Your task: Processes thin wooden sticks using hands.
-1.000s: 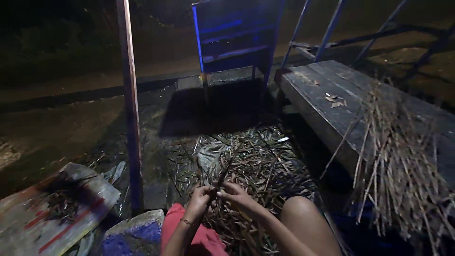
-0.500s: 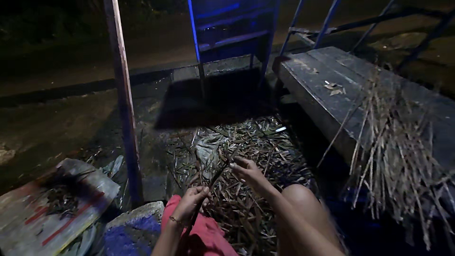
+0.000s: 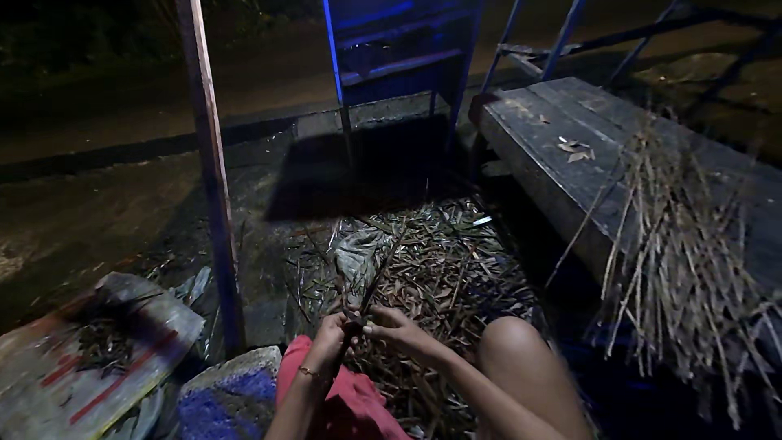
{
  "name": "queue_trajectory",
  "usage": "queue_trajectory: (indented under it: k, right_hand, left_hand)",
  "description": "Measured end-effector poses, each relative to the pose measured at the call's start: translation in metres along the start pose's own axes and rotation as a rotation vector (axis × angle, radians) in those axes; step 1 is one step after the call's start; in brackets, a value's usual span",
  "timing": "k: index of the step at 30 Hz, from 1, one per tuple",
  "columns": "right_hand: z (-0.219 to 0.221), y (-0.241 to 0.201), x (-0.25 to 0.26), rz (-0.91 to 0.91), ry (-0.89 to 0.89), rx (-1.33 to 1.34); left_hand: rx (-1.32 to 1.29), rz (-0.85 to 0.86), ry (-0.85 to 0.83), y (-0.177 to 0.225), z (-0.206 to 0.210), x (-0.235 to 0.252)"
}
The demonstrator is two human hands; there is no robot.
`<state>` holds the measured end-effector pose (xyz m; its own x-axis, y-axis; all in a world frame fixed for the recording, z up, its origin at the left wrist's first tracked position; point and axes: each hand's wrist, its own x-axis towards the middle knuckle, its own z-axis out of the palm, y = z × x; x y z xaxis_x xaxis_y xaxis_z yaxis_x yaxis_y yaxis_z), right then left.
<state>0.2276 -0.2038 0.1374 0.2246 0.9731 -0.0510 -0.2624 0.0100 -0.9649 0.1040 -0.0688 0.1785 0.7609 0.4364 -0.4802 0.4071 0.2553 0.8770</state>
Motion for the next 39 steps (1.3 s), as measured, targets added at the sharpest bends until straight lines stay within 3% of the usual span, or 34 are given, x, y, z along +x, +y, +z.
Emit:
queue_trajectory:
  k: [13,18,22,27,33,36,39]
  right_hand:
    - [-0.01,0.007,0.007,-0.126,0.16,-0.178]
    - [-0.028,-0.014,0.003,-0.111,0.441,-0.05]
    - [-0.034,-0.021,-0.001,-0.027,0.41,0.051]
    - [-0.035,-0.018,0.001,-0.066,0.464,0.079]
    - [-0.067,-0.037,0.001,-0.137,0.923,0.243]
    - [-0.066,-0.036,-0.001,-0.105,0.833,0.16]
    - [-0.038,-0.024,-0.004,-0.035,0.498,0.014]
  left_hand:
    - [-0.137,-0.019,-0.149,-0.002,-0.003,0.003]
    - [-0.109,-0.041,-0.243,-0.006,-0.008,0.0]
    - [-0.119,-0.01,-0.227,-0.011,-0.011,-0.002]
    - [-0.095,-0.015,-0.24,-0.007,-0.012,-0.004]
    - [-0.062,-0.018,-0.225,-0.014,-0.024,-0.009]
    - [-0.068,0.001,-0.109,-0.013,-0.03,-0.012]
    - [-0.073,0.021,-0.062,-0.009,-0.03,-0.01]
